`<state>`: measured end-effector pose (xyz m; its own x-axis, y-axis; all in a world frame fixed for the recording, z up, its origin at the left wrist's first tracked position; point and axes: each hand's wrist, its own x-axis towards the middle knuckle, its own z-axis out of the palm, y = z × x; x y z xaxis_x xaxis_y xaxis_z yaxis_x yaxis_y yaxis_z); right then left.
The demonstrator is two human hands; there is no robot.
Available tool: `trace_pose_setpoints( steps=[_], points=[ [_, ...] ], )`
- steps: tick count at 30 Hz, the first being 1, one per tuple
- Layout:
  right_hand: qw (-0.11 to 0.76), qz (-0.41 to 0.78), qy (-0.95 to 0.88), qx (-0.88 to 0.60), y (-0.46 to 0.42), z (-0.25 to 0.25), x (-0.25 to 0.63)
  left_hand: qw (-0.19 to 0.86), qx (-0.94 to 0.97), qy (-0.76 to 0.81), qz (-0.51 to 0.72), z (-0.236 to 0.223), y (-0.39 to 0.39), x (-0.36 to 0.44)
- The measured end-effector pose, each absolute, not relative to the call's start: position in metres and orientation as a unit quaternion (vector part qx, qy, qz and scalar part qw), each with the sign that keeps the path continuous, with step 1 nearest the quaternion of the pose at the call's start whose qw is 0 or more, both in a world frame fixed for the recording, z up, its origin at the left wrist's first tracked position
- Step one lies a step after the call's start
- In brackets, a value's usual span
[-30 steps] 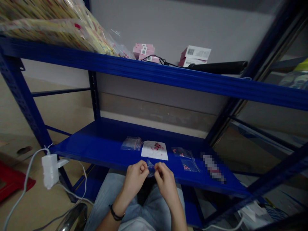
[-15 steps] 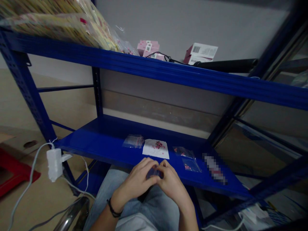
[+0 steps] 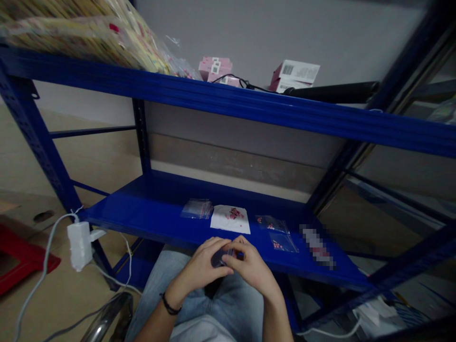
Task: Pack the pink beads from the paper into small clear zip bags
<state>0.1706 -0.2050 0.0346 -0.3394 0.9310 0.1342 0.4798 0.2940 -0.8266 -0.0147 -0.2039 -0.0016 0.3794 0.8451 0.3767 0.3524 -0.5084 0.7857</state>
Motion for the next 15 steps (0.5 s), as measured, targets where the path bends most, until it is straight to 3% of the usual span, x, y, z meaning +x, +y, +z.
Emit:
trace_pose_setpoints(
  steps=[5,10,15],
  points=[
    [0.411,0.415,-0.694,-0.422,-0.202,0.027,0.170,0.345,0.742,0.366,0.444,-0.008,-0.201,-0.011],
    [0.641,0.522,-0.393,-0.403,-0.194,0.006,0.165,0.412,0.671,0.337,0.516,-0.018,-0.193,-0.016],
    [0.667,0.645,-0.211,-0.308,-0.190,-0.014,0.146,0.232,0.776,0.396,0.432,0.017,-0.182,-0.025]
  ],
)
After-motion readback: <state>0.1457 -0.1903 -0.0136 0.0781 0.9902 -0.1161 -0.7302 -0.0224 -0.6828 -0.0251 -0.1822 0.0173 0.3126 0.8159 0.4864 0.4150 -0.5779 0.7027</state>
